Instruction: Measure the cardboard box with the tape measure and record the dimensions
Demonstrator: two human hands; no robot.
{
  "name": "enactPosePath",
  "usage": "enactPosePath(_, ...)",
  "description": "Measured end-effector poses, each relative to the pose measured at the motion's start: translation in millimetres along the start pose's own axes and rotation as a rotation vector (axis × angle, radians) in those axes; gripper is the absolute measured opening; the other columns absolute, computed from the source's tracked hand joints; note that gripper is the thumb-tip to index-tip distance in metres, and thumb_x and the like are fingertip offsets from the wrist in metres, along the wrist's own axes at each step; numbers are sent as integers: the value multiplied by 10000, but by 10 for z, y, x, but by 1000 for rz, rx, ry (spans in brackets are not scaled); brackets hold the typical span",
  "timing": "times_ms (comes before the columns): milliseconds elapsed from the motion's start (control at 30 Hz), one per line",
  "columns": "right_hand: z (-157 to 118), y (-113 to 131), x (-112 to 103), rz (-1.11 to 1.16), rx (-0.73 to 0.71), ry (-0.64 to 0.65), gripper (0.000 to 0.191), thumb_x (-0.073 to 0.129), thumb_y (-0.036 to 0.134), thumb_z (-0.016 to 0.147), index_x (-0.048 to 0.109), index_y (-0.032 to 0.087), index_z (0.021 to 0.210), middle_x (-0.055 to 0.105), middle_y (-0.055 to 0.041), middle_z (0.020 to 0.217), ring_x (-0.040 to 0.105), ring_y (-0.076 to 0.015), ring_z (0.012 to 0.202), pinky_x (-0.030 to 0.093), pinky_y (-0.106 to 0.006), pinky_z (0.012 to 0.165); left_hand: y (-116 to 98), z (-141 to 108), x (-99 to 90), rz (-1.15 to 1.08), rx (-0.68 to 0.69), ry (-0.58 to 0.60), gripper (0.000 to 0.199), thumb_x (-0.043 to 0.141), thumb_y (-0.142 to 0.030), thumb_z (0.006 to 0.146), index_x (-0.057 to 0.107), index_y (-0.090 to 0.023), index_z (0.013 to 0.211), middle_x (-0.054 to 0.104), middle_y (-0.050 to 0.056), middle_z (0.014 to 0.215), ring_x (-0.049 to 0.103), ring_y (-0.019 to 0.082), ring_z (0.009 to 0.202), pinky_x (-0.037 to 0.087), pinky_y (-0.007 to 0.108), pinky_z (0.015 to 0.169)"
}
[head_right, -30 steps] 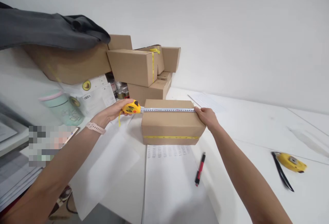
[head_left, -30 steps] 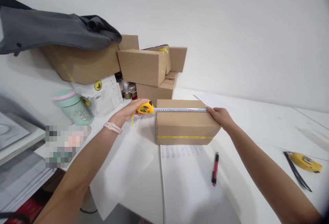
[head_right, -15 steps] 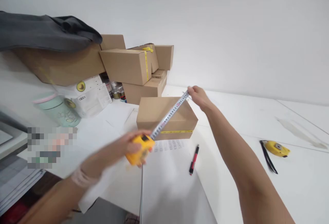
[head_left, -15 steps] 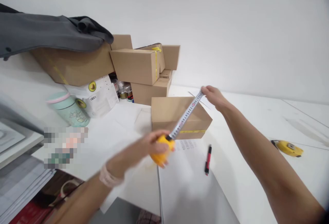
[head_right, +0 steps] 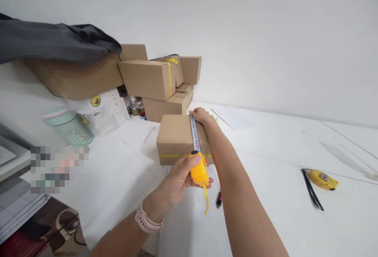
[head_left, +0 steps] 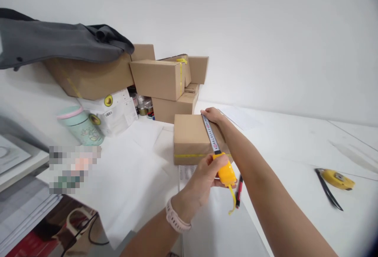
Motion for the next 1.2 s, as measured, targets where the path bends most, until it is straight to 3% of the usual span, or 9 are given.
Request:
enactPosePath(233,-209,-97,34,68,-59,32,364,586,594,880,669,284,1052,682,9,944,580,-185,895,464,-281,788,63,-44,69,-48,-44,17,597,836,-614,625,568,-196,955,593,25,866,683,189,675,607,394,712)
enactPosePath(367,-28,-1,-64,43,-42,-17,413,641,616,858,701,260,1059,733,-29,1011,615,-231,973,478,-333,866,14,-147,-36,20,-1,31,547,780,-633,687,592,-181,933,601,47,892,686,201,705,606,409,732)
enactPosePath(467,96,-12,-343,20,-64,-209,454,620,615,884,717,204,1051,722,-102,1185,611,-257,1126,439,-379,1007,-4,-378,-296,150,123,-28,546,784,-566,727,595,-214,1099,635,61,985,699,227,806,597,388,741)
enactPosePath(567,-100,-270,-636,53,-3,-407,552,478,623,964,697,163,1177,665,-161,1324,600,-266,1218,414,-407,1071,-18,-565,-696,358,322,-257,690,821,-484,731,505,-270,1305,660,56,1042,681,238,919,584,352,762)
enactPosePath(633,-378,-499,-701,85,91,-412,646,403,661,976,633,169,1327,629,-181,1384,581,-288,1272,418,-440,1081,-26,-561,-945,421,391,-359,727,816,-479,738,470,-270,1343,656,64,1096,669,232,944,578,338,767)
enactPosePath(733,-778,-671,-579,177,117,-231,720,332,712,970,488,249,1498,532,-134,1515,537,-276,1348,426,-437,1095,-75,-389,-1159,385,395,-313,593,806,-486,732,544,-222,1194,642,51,1080,682,208,889,572,321,752)
enactPosePath(833,-977,-533,-446,119,58,-155,681,446,725,929,594,262,1407,532,-89,1525,525,-273,1358,420,-398,1106,-252,-265,-1156,347,402,-235,548,819,-480,694,568,-196,1089,645,28,998,703,198,803,582,336,734)
enactPosePath(1067,-978,162,-648,-518,-23,-356,463,483,568,957,717,238,1181,724,-90,1237,640,-291,1110,447,-411,951,-928,-389,-855,351,551,-197,507,802,-431,693,565,-180,1064,658,10,935,700,170,651,598,335,648)
enactPosePath(1200,-829,260,-588,-769,0,-372,459,445,546,982,741,195,1008,748,-125,1119,636,-314,1075,438,-386,876,-1009,-357,-802,393,541,-266,510,803,-430,667,569,-172,1040,663,19,925,700,178,636,582,313,586)
Point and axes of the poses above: each hand's wrist, its own z-axis towards the middle knuckle, its own x-axis out of the palm, y = z × x, the point moved 2 cm from there along z, towards the middle knuckle
